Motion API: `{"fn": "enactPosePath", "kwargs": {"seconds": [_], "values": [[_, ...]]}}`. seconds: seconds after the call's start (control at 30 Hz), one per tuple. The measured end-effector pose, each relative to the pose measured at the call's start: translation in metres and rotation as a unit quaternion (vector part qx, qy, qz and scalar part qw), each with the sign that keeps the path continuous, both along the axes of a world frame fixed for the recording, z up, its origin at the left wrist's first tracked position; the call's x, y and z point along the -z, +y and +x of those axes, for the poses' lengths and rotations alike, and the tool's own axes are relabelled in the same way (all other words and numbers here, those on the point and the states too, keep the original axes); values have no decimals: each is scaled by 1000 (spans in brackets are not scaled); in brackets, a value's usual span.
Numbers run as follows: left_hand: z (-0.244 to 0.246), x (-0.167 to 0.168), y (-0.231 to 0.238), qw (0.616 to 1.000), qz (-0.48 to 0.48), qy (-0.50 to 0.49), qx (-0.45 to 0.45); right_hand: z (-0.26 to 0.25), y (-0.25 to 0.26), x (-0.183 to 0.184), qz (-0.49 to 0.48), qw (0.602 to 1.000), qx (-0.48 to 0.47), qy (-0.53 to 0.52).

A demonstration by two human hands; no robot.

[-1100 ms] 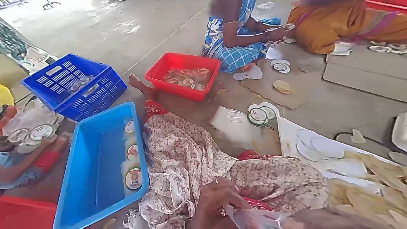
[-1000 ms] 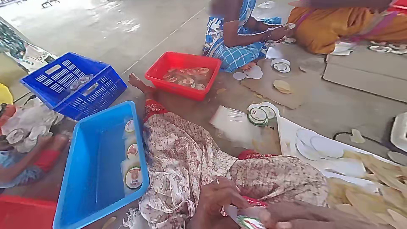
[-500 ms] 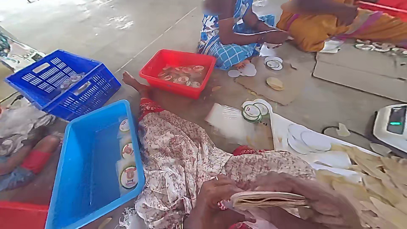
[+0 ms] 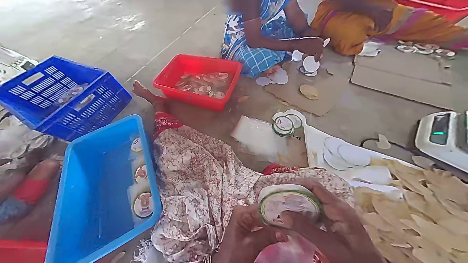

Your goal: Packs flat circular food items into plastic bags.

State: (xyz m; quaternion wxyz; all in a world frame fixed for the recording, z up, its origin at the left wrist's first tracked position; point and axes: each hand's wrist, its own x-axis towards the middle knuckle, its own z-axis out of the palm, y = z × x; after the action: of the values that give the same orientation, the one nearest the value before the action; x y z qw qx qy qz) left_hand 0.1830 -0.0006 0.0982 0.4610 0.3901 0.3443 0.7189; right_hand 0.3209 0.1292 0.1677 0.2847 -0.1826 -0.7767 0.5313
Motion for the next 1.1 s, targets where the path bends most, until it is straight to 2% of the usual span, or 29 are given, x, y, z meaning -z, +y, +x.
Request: {"fn": "enactPosePath", "kwargs": {"seconds": [0.17,0.3,0.4,0.57,0.73,0.93,1.03,1.1], "values": [[-5,-6,-1,997,-44,-52,-22,14,7,6,-36,994,-9,-99],[-3,-3,3,998,-51,-20,5,13,0,12,32,984,-42,-170],[-5,-3,4,998,-55,-5,5,12,0,15,18,988,-50,-148],[-9,-4,-1,998,-67,5,-2,13,-7,21,-18,998,33,-42],[-8,-3,1,996,-81,43,-8,13,-7,31,3,996,10,-85],[-7,-2,5,995,-39,34,-90,14,-20,33,-76,994,54,-55],[-5,1,3,988,-29,100,-117,14,-23,40,-20,996,80,-26],[-9,4,2,976,-19,169,-138,16,-23,40,91,992,91,-3]]}}
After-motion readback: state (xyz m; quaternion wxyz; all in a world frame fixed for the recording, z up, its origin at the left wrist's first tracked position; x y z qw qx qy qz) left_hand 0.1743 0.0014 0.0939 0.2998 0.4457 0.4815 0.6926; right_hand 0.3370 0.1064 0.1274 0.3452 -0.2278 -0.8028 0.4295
